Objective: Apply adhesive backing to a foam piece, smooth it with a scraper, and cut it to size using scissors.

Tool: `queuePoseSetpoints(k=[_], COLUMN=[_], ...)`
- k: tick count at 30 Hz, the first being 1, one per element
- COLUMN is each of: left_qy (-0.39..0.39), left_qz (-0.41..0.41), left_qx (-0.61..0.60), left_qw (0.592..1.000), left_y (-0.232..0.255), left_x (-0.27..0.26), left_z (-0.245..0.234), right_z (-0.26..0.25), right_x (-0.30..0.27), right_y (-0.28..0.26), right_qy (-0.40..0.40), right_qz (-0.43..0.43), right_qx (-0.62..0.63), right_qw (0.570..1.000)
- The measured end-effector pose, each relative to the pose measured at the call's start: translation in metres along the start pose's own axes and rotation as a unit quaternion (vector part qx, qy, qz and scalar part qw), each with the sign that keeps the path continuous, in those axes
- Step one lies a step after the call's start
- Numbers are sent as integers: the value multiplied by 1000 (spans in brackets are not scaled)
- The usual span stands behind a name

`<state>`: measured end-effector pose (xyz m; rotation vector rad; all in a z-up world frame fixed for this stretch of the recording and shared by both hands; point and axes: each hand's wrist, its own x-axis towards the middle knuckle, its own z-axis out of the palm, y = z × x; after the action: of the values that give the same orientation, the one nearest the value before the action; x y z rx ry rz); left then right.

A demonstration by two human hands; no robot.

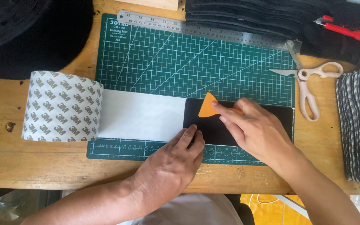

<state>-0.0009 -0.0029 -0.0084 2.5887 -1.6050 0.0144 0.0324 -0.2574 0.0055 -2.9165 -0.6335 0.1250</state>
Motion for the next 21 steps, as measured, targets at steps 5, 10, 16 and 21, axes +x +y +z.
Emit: queuePoseSetpoints(k=[5,10,16,21], left_qy=[-9,-14,-25,10], left_qz=[4,10,8,1], left_qx=[-12,-6,12,-13], left_qw=[1000,1000,1000,1000], left_y=[0,0,-2,-5], left_x=[-1,0,1,0], left_z=[1,2,0,-2], right_z=[-12,-26,-20,-40], right_x=[-28,-63,-109,-117], right_y=[26,58,104,99], right_qy=[-38,-56,-34,-22], right_qz=[46,105,153,233], right_qx=[-21,-6,-93,-134], right_qw=[998,993,983,963])
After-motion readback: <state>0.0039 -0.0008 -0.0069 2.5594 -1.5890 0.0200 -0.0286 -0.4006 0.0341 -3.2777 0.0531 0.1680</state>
